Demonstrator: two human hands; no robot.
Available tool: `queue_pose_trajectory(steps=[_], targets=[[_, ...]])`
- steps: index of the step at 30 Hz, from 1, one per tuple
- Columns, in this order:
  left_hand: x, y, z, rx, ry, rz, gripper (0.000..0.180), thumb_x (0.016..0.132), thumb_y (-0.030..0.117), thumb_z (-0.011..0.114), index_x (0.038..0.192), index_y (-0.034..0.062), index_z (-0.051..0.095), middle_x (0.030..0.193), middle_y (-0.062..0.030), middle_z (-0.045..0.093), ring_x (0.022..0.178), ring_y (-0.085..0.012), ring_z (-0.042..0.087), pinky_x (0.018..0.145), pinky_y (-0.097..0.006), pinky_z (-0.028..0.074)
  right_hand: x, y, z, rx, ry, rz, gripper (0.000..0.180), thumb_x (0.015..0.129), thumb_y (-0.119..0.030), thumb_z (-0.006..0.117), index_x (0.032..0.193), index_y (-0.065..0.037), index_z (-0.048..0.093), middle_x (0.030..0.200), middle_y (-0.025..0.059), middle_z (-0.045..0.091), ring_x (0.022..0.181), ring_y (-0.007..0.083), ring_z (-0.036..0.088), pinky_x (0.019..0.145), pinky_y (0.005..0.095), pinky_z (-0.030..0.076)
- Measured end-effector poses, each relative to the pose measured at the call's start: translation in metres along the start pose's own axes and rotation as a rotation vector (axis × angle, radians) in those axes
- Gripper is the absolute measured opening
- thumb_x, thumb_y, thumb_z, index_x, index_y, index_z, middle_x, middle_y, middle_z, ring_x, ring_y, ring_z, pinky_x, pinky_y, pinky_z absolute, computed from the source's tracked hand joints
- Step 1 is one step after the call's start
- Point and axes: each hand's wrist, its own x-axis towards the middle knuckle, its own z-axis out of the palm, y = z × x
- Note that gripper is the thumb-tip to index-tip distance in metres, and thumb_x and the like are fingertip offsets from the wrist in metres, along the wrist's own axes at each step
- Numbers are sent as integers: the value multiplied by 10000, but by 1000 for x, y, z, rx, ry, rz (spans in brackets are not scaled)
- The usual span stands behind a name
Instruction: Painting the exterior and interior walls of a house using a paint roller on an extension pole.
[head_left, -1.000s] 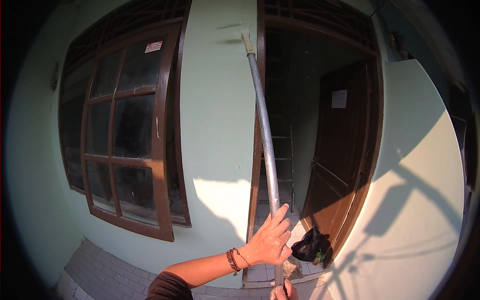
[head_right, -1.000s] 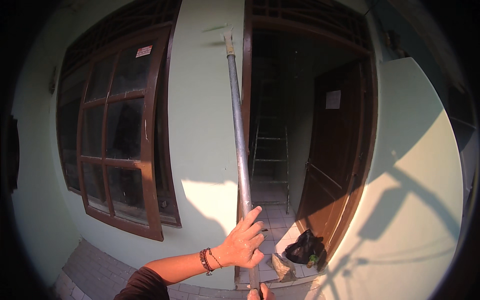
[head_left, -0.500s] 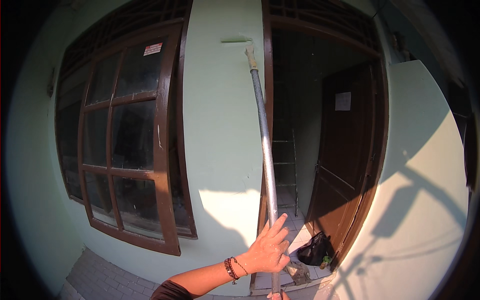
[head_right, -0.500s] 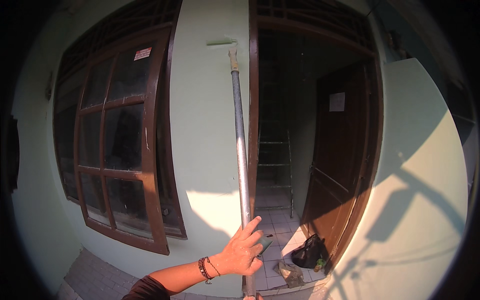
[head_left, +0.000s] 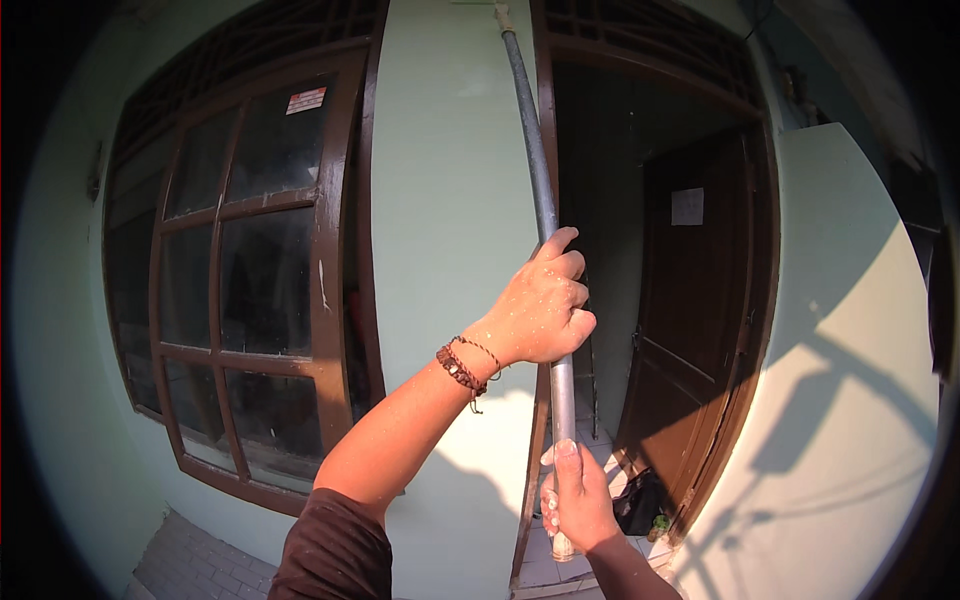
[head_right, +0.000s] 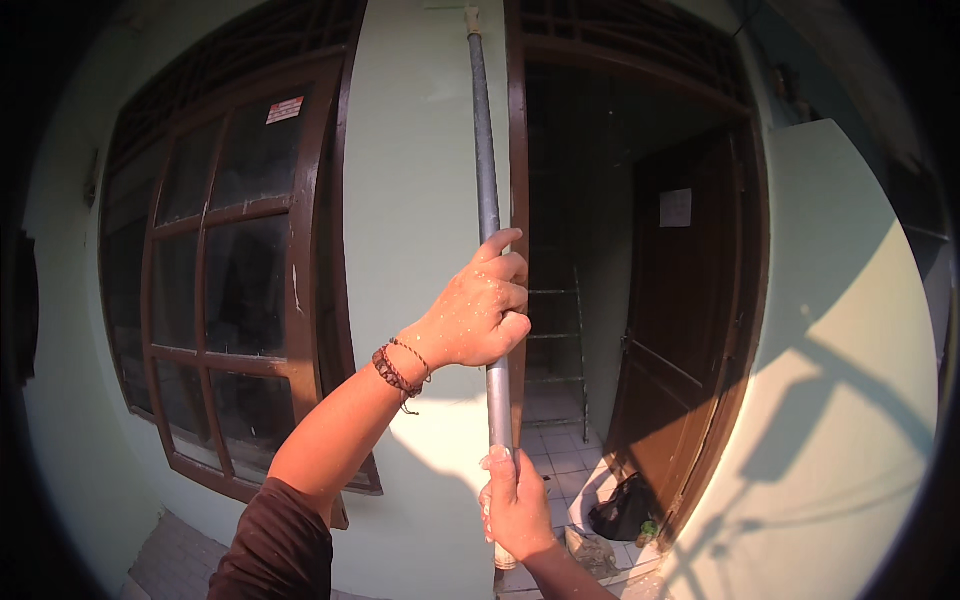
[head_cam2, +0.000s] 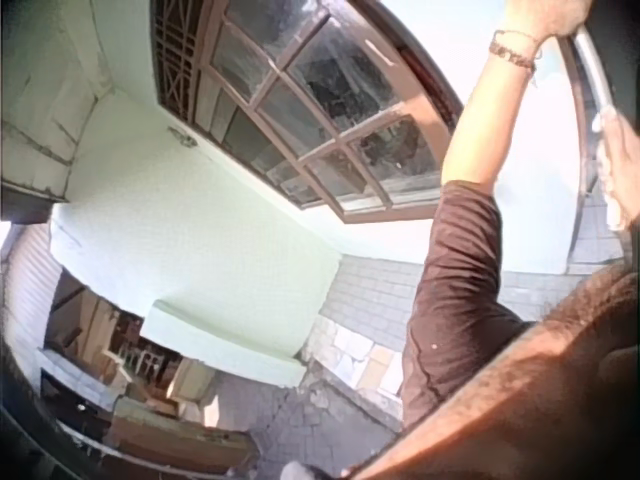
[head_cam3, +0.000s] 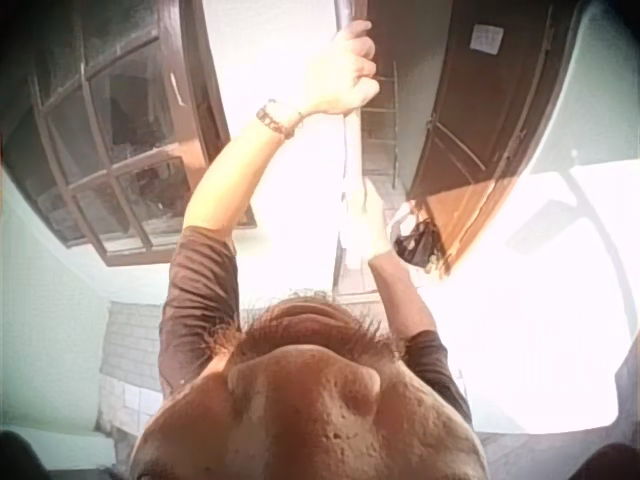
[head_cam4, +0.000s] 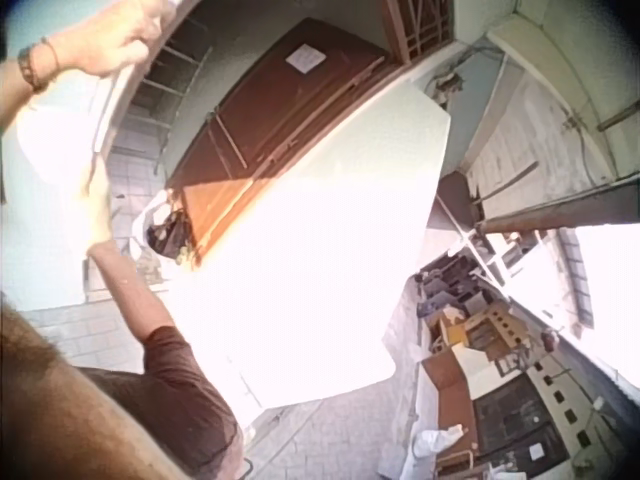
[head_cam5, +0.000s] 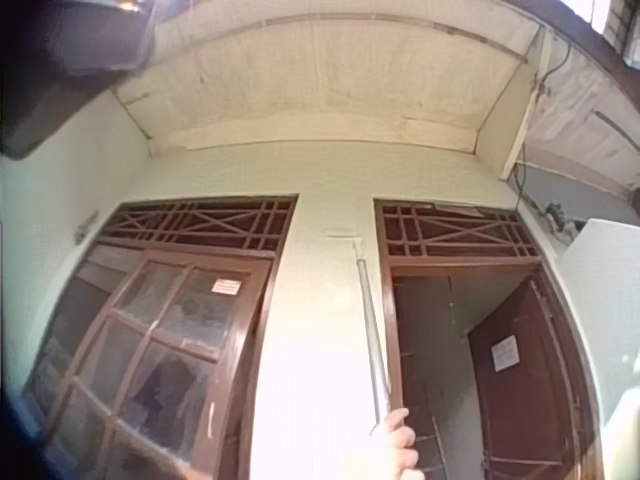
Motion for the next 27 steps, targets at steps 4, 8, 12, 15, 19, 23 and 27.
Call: queue_pose_trajectory(steps=[4, 8, 12, 15, 19, 23, 27], targets=[[44, -40, -20, 151, -85, -96, 245, 707, 175, 516, 678, -19, 663, 975, -140, 569, 1276, -384, 349, 1003, -431, 392, 45, -46, 15, -20, 1, -114, 486, 957, -511, 366, 961, -36, 464, 549, 17, 410, 399, 88, 401, 349, 262, 350], [88, -71, -46, 281, -144, -146, 295, 776, 211, 481, 757, -7, 678, 1083, -131, 568, 1330, -333, 295, 1054, -427, 333, 79, -97, 28, -37, 16, -153, 519, 945, -546, 365, 966, -36, 460, 561, 7, 393, 403, 81, 368, 351, 256, 339], [137, -100, -56, 426, -155, -141, 339, 807, 286, 468, 889, 53, 699, 1361, -138, 422, 1396, -280, 170, 1134, -487, 166, 103, -142, 26, -57, 40, -199, 542, 940, -559, 365, 979, -27, 459, 571, -1, 369, 409, 80, 351, 355, 255, 331], [156, -115, -69, 497, -76, -251, 352, 814, 292, 469, 991, 62, 668, 1464, -141, 301, 1419, -274, 98, 1139, -494, 135, 116, -168, 36, -32, 2, -216, 514, 939, -562, 369, 997, -54, 425, 584, -34, 333, 422, 54, 310, 356, 225, 304], [176, -127, -77, 517, -66, -367, 390, 803, 288, 481, 1114, 85, 598, 1530, -122, 149, 1429, -259, 45, 1136, -509, 126, 128, -189, 40, -35, 0, -236, 512, 941, -555, 373, 1002, -50, 427, 585, -34, 330, 422, 56, 304, 359, 227, 302], [177, -133, -74, 439, -10, -371, 393, 791, 282, 496, 1099, 61, 599, 1530, -145, 131, 1427, -286, 47, 1139, -485, 136, 128, -189, 40, -32, 11, -233, 511, 947, -541, 365, 1002, -39, 447, 592, -18, 348, 427, 72, 316, 366, 242, 313], [127, -110, -61, 386, -53, -332, 303, 776, 252, 527, 954, 33, 638, 1515, -196, 140, 1416, -344, 66, 1135, -460, 162, 117, -145, 43, -43, 27, -166, 525, 945, -549, 357, 967, -36, 469, 576, -10, 368, 411, 85, 341, 359, 261, 332]])
